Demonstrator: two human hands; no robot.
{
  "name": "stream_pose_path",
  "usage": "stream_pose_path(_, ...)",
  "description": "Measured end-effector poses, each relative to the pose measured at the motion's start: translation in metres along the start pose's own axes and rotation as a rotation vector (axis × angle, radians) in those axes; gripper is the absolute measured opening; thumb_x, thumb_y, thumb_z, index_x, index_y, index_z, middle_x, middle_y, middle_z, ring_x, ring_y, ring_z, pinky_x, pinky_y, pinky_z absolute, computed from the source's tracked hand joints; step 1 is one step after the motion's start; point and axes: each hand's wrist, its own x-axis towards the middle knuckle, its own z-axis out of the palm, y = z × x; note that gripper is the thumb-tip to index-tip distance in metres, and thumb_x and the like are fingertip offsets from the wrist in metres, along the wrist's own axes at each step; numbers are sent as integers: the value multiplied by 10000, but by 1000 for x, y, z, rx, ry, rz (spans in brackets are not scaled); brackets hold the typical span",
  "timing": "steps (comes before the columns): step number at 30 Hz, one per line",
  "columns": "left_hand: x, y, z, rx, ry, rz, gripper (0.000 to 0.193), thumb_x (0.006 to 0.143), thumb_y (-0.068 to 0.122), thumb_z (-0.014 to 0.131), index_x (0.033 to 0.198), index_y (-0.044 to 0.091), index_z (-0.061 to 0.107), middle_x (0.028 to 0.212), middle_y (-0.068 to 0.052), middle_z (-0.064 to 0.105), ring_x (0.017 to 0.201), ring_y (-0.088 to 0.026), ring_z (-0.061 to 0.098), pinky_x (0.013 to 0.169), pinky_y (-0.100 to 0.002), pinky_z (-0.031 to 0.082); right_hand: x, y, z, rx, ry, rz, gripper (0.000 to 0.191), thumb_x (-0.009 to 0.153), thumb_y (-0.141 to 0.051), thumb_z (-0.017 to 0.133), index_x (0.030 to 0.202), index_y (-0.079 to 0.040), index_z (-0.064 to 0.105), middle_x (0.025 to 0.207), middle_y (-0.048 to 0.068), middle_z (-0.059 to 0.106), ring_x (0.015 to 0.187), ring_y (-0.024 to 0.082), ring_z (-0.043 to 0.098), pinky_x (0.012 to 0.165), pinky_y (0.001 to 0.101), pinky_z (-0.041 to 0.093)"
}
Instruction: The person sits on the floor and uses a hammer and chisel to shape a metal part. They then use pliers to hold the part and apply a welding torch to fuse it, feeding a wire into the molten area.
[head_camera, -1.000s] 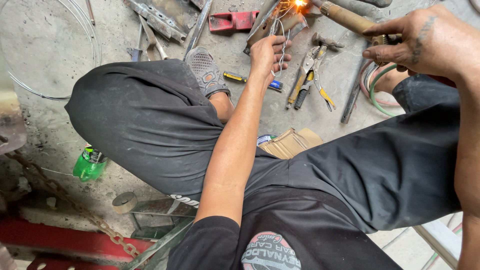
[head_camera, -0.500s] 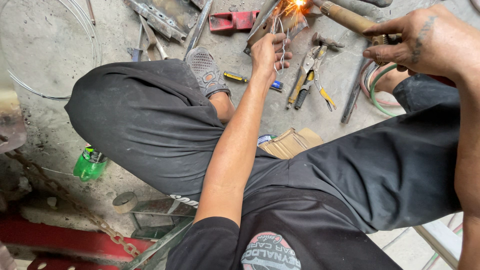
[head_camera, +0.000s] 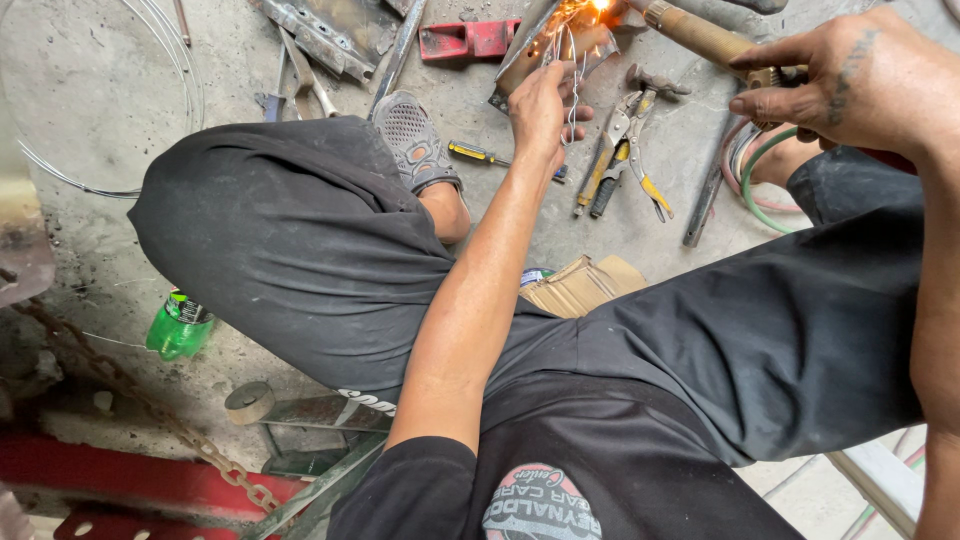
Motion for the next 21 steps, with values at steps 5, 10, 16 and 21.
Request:
stream_pose_path(5,-2,1,2,-35,-16,11,432,897,252,550,1206,-28,663,1084,-196,717,590,-224,680,391,-311,486,0,-1,-1,1,-7,0,495,934,-367,774,1383,-166,721,717,161,744,562,225,709,556,351,566)
stream_pose_path(10,-7,-1,6,-81,-32,17,382,936,185,600,1200,-84,659,1065,-196,638,662,-244,695,446,-334,515,-1,0,-1,2,-3,11,493,933,-366,776,1385,-177,721,720,162,744,564,223,705,559,353,564)
stream_pose_path(16,-21,-5,9,-86,-11,74,352,953,241,540,1183,-1,654,1061,-142,639,624,-212,669,418,-313,515,-1,2,4,2,17,3,494,928,-366,783,1381,-176,724,753,151,752,587,216,717,570,344,570)
stream_pose_path(21,-27,-7,6,-61,59,84,355,980,249,531,1136,-29,686,991,-133,604,580,-184,622,384,-290,477,-3,4,8,-19,18,-28,489,930,-366,782,1375,-171,728,741,159,754,583,219,717,574,346,567)
